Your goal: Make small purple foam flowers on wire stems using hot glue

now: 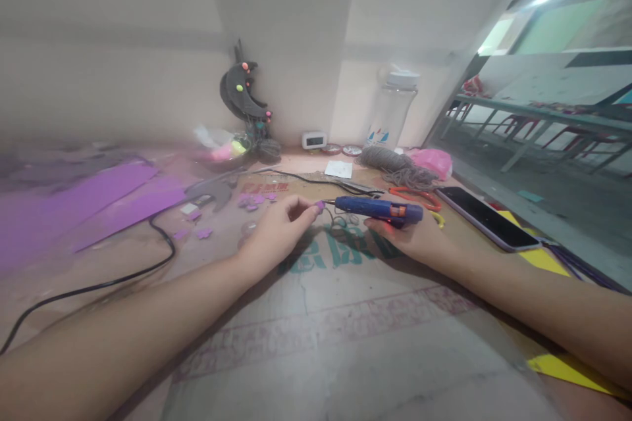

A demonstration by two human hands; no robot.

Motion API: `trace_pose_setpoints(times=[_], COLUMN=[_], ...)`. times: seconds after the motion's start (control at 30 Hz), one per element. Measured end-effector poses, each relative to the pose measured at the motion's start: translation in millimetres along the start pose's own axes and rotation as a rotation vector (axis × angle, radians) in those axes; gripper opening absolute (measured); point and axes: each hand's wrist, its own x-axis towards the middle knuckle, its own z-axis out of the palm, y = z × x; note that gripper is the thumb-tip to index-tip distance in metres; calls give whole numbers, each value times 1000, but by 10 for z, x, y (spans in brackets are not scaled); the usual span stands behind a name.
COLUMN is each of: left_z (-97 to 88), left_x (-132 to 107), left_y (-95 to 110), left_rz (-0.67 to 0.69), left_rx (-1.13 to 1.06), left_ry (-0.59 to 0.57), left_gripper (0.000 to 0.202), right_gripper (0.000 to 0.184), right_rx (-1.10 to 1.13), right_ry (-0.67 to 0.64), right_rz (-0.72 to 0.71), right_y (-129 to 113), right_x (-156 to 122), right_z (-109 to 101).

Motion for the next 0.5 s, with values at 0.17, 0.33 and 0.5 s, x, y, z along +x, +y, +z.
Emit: trace_pose_setpoints(times=[0.17,0.33,0.5], left_z=[1,0,-2], left_x=[6,3,-4], left_y=[-7,-6,-5], left_rz=[3,1,-2], left_rx=[-5,6,0], left_ry=[-9,-3,-7], left_gripper=[25,25,26], right_gripper=[23,22,23], right_rx=[20,18,25], right_ry=[-18,-4,-10], right_rz=[15,11,23], right_y=[4,20,-4], right_x=[1,-2,-1], right_z=[-4,5,3])
